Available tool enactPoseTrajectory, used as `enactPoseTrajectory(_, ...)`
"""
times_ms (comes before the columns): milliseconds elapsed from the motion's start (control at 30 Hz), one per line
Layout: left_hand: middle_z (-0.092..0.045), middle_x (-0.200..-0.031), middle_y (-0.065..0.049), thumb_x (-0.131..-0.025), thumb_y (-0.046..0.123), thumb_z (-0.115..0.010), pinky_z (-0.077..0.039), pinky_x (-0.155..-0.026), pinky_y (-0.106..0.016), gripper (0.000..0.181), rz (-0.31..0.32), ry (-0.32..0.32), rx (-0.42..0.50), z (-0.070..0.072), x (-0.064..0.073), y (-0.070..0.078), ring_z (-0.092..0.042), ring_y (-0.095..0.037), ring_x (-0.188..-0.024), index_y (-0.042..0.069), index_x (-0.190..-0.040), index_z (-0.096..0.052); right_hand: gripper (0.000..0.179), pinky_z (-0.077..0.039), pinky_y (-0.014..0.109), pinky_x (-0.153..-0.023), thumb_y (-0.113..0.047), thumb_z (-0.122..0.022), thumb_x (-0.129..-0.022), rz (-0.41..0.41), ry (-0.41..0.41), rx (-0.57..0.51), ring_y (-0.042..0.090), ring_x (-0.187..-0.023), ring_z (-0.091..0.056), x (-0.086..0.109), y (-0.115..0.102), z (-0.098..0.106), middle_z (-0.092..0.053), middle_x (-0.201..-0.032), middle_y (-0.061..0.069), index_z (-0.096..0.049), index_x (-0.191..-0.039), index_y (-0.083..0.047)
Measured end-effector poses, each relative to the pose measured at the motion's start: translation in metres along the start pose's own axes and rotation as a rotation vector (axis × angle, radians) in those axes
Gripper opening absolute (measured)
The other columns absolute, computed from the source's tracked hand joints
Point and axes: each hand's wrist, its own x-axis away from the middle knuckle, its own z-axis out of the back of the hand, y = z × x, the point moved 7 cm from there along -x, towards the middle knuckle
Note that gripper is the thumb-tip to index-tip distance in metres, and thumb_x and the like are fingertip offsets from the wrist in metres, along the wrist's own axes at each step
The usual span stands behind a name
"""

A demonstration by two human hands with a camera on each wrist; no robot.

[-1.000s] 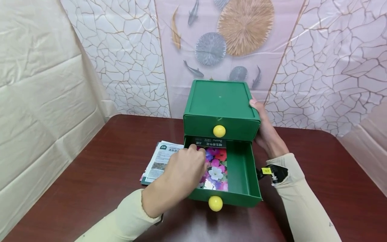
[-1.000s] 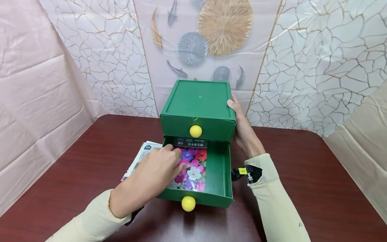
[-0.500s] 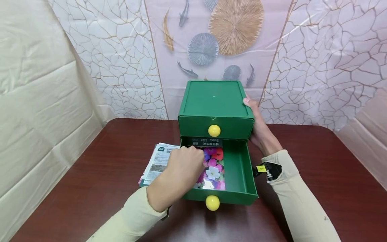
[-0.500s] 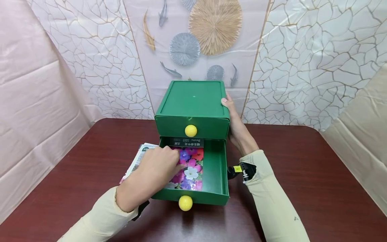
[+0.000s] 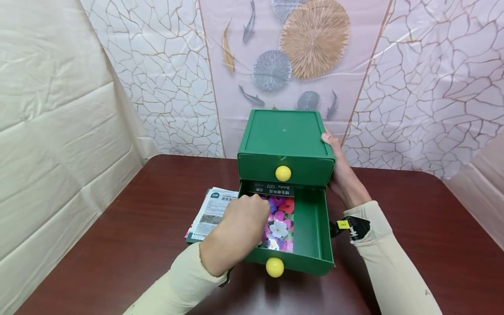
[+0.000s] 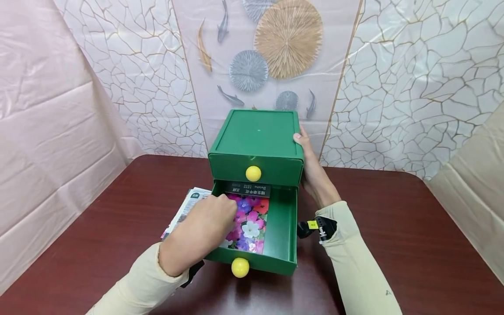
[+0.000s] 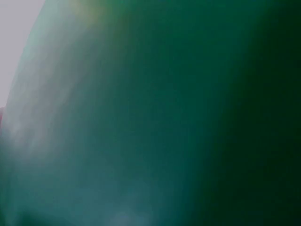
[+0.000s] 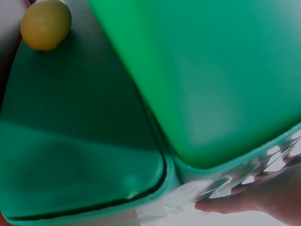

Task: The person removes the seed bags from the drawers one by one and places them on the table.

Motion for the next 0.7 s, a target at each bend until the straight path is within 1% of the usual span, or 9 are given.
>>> enactPoseTrajectory(133,-0.075,-0.085,-0.004,-0.085,0.029,-0.089,-0.063,-0.065,-0.036,0.023,0.011,-0.076,-0.042,-0.009,-0.004,0.004,-0.070,-0.019,-0.072,0.013,-0.099,-0.082,0.071,-0.011,0.049,-0.125,-0.057,-0.038,-0.106,-0.010,0.011,0.001,0.020,-0.156,-0.010,0.000,0.000,0.002,-0.003,-0.177,-0.006,-0.008,-0.168,-0.045)
enactPoseTrajectory(200,-0.074,-0.083,-0.003,-0.088,0.031,-0.086,-0.063,-0.064,-0.035,0.021,0.017,-0.099,-0.048,-0.012,-0.006,0.004,-0.068,-0.018,-0.071,0.013,-0.098,-0.082,0.071,-0.010,0.051,-0.125,-0.058,-0.038,-0.106,-0.012,0.006,0.008,0.020,-0.156,-0.009,0.000,0.000,0.002,-0.003,-0.177,-0.006,-0.007,-0.168,-0.045)
enactPoseTrajectory(267,-0.073,-0.081,-0.003,-0.090,0.036,-0.084,-0.062,-0.063,-0.035,0.024,0.024,-0.083,-0.034,-0.013,-0.007,0.002,-0.067,-0.018,-0.069,0.012,-0.093,-0.081,0.071,-0.011,0.052,-0.124,-0.058,-0.038,-0.106,-0.009,-0.003,0.017,0.021,-0.157,-0.009,-0.001,0.000,0.001,-0.003,-0.177,-0.005,-0.006,-0.168,-0.045)
enactPoseTrajectory(367,-0.069,-0.076,-0.005,-0.094,0.041,-0.080,-0.062,-0.061,-0.034,0.034,0.036,-0.021,0.021,-0.012,-0.008,-0.001,-0.067,-0.019,-0.067,0.009,-0.084,-0.077,0.071,-0.011,0.052,-0.124,-0.059,-0.039,-0.106,0.005,-0.017,0.024,0.021,-0.156,-0.010,-0.003,-0.001,-0.002,-0.005,-0.176,-0.004,-0.007,-0.168,-0.044)
enactPoseTrajectory(433,-0.067,-0.074,-0.006,-0.094,0.044,-0.079,-0.061,-0.060,-0.034,0.040,0.034,0.019,0.052,-0.011,-0.009,-0.002,-0.069,-0.020,-0.068,0.007,-0.082,-0.074,0.072,-0.011,0.052,-0.124,-0.059,-0.039,-0.106,0.011,-0.018,0.024,0.021,-0.156,-0.011,-0.003,-0.001,-0.002,-0.005,-0.176,-0.003,-0.007,-0.168,-0.044)
enactPoseTrajectory(533,-0.069,-0.076,-0.007,-0.092,0.047,-0.081,-0.062,-0.060,-0.034,0.043,0.038,0.052,0.069,-0.012,-0.010,-0.002,-0.072,-0.022,-0.071,0.005,-0.087,-0.072,0.072,-0.011,0.051,-0.124,-0.059,-0.038,-0.105,0.014,-0.008,0.025,0.021,-0.155,-0.011,-0.003,-0.002,-0.001,-0.006,-0.176,-0.002,-0.007,-0.169,-0.044)
enactPoseTrajectory(700,-0.074,-0.090,-0.009,-0.087,0.052,-0.085,-0.064,-0.064,-0.037,0.053,0.080,0.080,0.047,-0.014,-0.013,-0.003,-0.076,-0.024,-0.083,0.003,-0.103,-0.070,0.072,-0.011,0.050,-0.124,-0.060,-0.037,-0.105,0.014,0.004,0.028,0.020,-0.155,-0.011,-0.002,0.000,0.001,-0.006,-0.176,-0.003,-0.008,-0.169,-0.043)
